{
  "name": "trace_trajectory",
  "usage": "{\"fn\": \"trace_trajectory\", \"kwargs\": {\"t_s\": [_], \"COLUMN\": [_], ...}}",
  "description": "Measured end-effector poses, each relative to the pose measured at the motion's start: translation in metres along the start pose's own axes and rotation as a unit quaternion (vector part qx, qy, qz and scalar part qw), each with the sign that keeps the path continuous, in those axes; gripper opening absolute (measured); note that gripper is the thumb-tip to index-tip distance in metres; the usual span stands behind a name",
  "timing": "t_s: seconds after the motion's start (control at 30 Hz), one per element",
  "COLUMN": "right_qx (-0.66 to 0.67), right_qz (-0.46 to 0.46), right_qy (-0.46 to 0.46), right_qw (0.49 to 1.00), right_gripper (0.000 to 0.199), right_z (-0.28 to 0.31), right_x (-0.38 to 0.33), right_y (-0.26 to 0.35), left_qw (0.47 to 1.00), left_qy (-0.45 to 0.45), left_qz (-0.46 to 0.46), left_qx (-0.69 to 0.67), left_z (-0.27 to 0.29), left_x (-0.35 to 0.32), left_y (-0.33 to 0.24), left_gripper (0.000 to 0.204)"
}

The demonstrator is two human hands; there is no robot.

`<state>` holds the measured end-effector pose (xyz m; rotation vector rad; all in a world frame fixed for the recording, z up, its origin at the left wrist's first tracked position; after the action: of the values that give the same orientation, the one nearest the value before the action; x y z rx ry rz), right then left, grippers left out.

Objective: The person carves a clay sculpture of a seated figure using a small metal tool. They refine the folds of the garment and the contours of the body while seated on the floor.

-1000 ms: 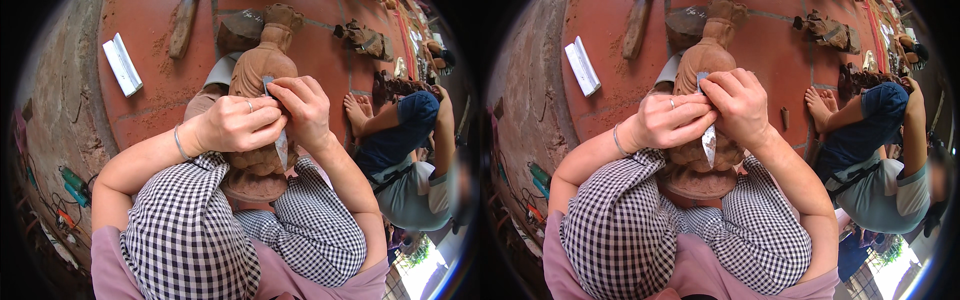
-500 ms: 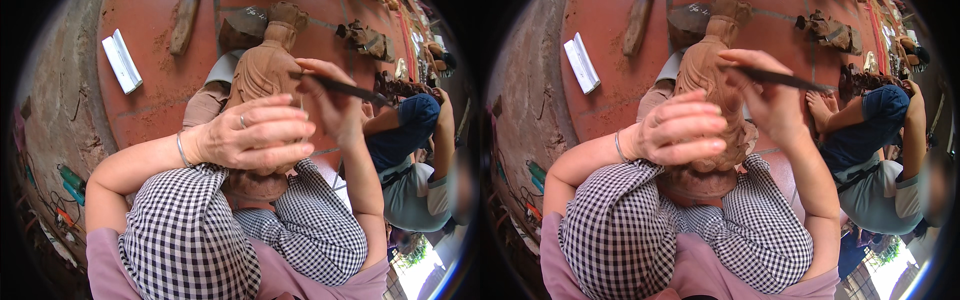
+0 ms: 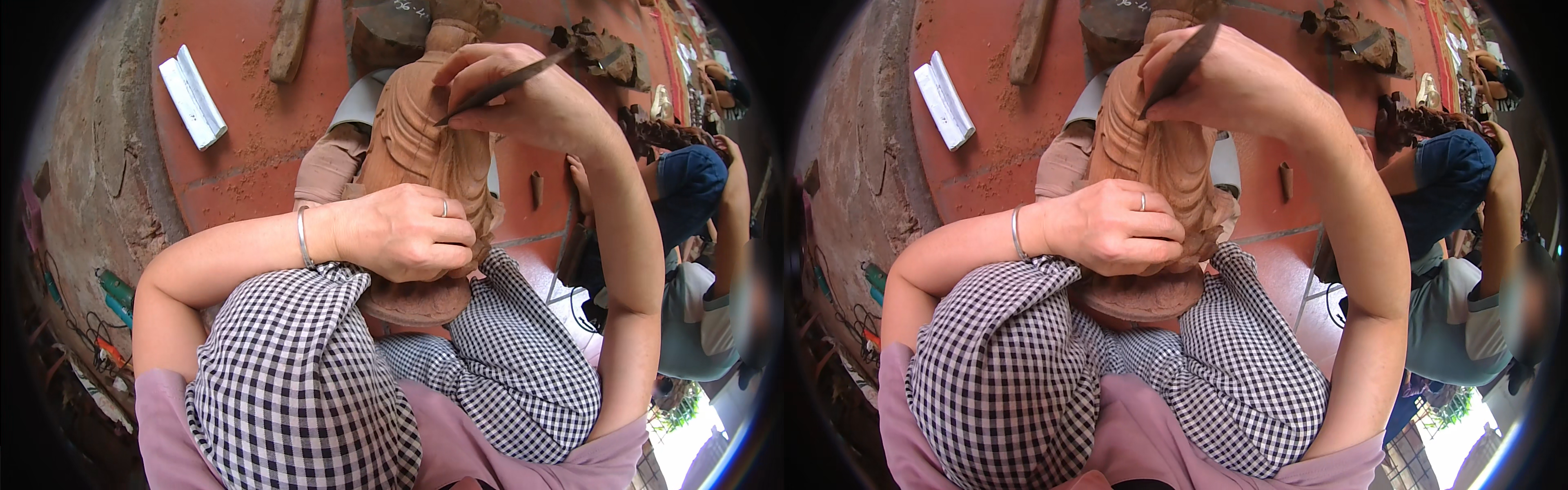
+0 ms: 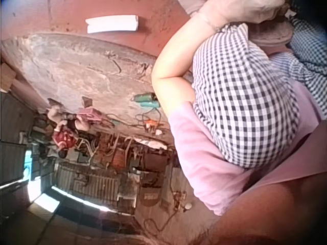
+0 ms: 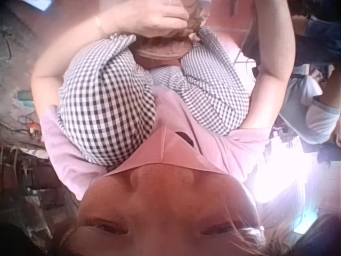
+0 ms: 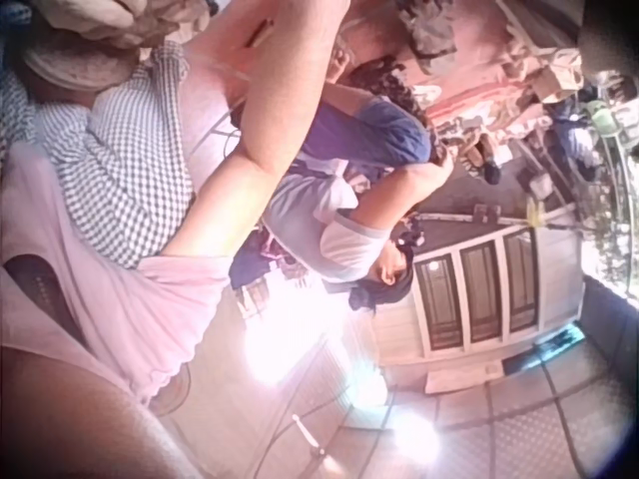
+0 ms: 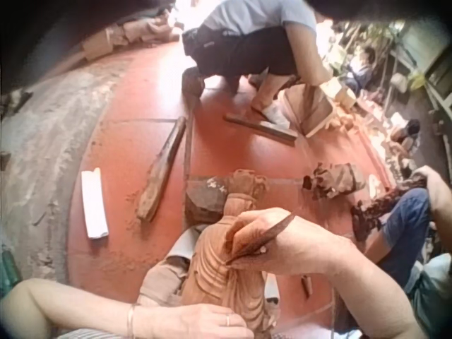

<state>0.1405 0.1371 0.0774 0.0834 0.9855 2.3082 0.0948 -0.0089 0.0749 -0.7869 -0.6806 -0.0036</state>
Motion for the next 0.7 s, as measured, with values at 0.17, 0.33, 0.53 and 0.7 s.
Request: {"fn": "trace_trajectory", "kwargs": {"t_s": [0.17,0.33,0.53,0.7], "right_qx": [-0.05,0.054,-0.019,0.064], "right_qz": [0.019,-0.08,0.001,-0.044], "right_qy": [0.054,0.089,0.076,0.065], "right_qw": [0.997,0.991,0.997,0.995], "right_gripper": [0.015,0.015,0.017,0.019], "right_z": [0.0,-0.004,-0.004,-0.002], "right_x": [0.006,0.008,0.01,0.012], "right_y": [0.017,-0.01,0.003,-0.02], "left_qw": [1.0,1.0,1.0,1.0], "left_qy": [-0.012,-0.013,-0.01,-0.021], "left_qz": [0.008,0.01,0.012,0.003], "left_qx": [-0.004,-0.011,-0.022,-0.019], "left_z": [0.002,0.003,0.002,0.005], "left_x": [-0.002,-0.001,-0.003,-0.002], "left_y": [0.002,0.002,0.004,0.003], "left_gripper": [0.02,0.02,0.023,0.023]}}
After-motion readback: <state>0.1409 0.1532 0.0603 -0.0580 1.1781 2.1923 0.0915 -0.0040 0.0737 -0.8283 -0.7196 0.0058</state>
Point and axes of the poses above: each hand's wrist, its own x-axis towards the middle knuckle, its own z-axis out of the back of the hand, y = z × x, the point moved 10 cm from there along x, towards the middle knuckle, and after that the axes turned 4 degrees about y, right-handed, at the moved point
